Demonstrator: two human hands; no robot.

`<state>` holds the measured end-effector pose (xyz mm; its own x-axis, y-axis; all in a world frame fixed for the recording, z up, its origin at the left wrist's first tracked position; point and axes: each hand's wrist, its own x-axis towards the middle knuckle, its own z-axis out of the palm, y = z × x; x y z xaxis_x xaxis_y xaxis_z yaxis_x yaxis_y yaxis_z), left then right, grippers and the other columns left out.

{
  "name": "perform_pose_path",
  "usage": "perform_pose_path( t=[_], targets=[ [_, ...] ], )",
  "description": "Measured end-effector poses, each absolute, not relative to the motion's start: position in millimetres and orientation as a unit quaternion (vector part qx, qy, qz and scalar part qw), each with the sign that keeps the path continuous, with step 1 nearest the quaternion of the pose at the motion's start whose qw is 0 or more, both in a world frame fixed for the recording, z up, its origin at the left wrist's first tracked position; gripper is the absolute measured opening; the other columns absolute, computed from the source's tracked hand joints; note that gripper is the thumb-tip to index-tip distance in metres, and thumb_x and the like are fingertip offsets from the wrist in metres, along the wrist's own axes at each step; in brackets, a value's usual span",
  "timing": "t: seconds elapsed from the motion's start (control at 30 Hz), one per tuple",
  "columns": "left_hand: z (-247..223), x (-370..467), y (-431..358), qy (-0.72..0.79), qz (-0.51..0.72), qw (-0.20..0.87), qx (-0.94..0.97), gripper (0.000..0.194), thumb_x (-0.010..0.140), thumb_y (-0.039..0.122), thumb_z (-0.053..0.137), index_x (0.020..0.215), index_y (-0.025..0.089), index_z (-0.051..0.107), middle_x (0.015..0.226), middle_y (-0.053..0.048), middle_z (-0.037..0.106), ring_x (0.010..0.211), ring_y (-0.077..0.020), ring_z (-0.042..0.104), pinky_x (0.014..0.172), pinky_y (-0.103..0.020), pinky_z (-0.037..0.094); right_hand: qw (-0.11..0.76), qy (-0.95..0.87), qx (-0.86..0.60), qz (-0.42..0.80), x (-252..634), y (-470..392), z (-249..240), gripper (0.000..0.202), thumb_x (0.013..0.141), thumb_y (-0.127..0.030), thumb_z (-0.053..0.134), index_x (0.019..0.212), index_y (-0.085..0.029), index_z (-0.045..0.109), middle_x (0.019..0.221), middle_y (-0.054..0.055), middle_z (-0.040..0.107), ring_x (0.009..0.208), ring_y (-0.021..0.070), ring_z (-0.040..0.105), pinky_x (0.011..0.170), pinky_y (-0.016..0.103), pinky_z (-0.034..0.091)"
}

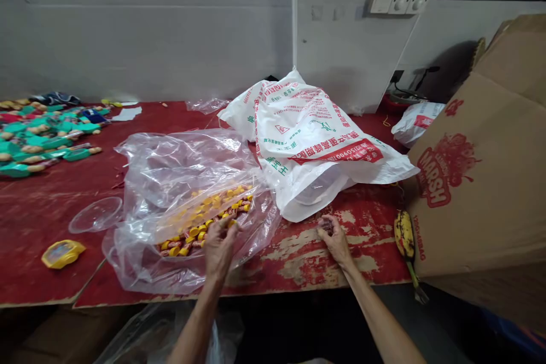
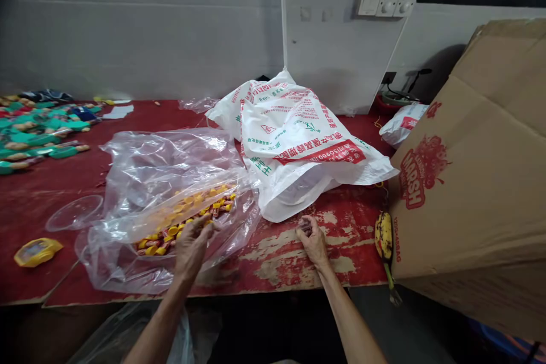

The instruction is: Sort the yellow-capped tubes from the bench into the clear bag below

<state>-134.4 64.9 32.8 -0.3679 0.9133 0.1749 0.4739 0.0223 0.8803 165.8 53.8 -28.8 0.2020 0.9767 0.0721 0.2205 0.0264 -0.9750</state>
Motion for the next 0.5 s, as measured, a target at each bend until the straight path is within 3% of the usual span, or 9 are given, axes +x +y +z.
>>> perform_pose_path(
  t=[0.1, 0.17, 0.3, 0.5],
  targets=[
    [32, -86, 42, 0.532, 0.583, 0.504, 0.351, 0.048, 0.063, 0.045, 0.073, 0.098, 0.014, 0.06, 0.079, -0.006, 0.066, 0.07, -0.0187, 0.06, 0.067, -0.03, 0.049, 0.511, -0.501, -0.566, 0.409, 168, 51, -27, 0.026, 0.07, -0.038, 0.062, 0.088, -0.02, 0.055, 0.087, 0.004, 0.064, 0.078, 0.0195, 0.059, 0.073, 0.032, 0.047],
    [28, -56, 30, 0.479, 0.59, 0.591, 0.271, 0.049, 0.056, 0.039, 0.081, 0.092, 0.014, 0.06, 0.075, -0.005, 0.066, 0.066, -0.0167, 0.06, 0.064, -0.027, 0.048, 0.53, -0.479, -0.531, 0.456, 166, 43, -26, 0.025, 0.07, -0.039, 0.065, 0.084, -0.021, 0.054, 0.086, 0.003, 0.063, 0.075, 0.0185, 0.057, 0.071, 0.031, 0.047],
    [19, -17, 13, 0.451, 0.577, 0.647, 0.212, 0.048, 0.054, 0.037, 0.085, 0.089, 0.014, 0.061, 0.079, -0.006, 0.066, 0.069, -0.0164, 0.062, 0.064, -0.026, 0.049, 0.545, -0.427, -0.479, 0.54, 159, 17, -22, 0.028, 0.067, -0.037, 0.071, 0.085, -0.022, 0.055, 0.091, 0.003, 0.064, 0.081, 0.0182, 0.059, 0.073, 0.029, 0.048],
    [5, 6, -3, 0.481, 0.56, 0.631, 0.238, 0.05, 0.052, 0.04, 0.086, 0.091, 0.015, 0.065, 0.086, -0.004, 0.064, 0.07, -0.0152, 0.06, 0.061, -0.023, 0.047, 0.501, -0.438, -0.497, 0.556, 153, -9, -12, 0.035, 0.072, -0.042, 0.069, 0.097, -0.02, 0.061, 0.097, 0.005, 0.065, 0.088, 0.0197, 0.061, 0.079, 0.031, 0.049]
  ],
)
